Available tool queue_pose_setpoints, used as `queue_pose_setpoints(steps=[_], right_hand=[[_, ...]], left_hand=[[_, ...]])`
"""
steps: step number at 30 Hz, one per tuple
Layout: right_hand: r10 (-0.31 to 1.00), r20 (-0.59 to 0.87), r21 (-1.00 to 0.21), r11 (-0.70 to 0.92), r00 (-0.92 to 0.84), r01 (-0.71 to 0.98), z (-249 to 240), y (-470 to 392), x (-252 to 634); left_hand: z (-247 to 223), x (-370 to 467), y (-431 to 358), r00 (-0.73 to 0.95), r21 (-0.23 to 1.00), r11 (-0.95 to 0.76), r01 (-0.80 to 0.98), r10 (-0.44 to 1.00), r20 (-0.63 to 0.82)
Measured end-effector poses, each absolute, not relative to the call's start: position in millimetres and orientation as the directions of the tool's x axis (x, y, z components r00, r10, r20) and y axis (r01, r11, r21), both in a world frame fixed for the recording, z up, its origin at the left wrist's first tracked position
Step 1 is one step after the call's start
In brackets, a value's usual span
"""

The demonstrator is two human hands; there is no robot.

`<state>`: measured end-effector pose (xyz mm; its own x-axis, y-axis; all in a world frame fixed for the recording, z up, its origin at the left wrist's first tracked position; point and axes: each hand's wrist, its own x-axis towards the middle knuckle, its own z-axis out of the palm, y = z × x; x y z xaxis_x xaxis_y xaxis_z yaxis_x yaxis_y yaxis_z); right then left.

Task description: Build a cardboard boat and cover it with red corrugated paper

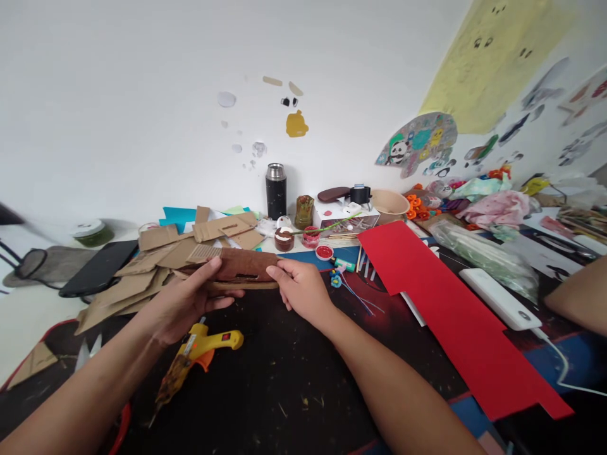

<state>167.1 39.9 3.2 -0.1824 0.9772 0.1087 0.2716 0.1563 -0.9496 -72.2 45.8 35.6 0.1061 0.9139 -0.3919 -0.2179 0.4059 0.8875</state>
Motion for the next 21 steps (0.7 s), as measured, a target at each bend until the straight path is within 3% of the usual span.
queue_pose_setpoints(steps=[5, 12, 16, 21], right_hand=[[0.977, 0.112, -0.958, 0.154, -0.182, 0.241, 2, 39, 167], [0.968, 0.048, -0.996, 0.064, -0.248, 0.055, -4, 42, 163], [0.961, -0.057, -0.992, -0.025, -0.272, 0.120, 2, 40, 163], [0.965, -0.023, -0.971, 0.041, -0.262, 0.236, 11, 38, 166]], left_hand=[[36, -73, 48, 0.139, 0.867, 0.438, -0.239, 0.899, -0.415], [41, -69, 45, 0.096, 0.863, 0.426, -0.271, 0.904, -0.416], [41, -70, 43, 0.116, 0.892, 0.389, -0.229, 0.921, -0.371], [38, -74, 44, 0.141, 0.904, 0.371, -0.210, 0.927, -0.348]])
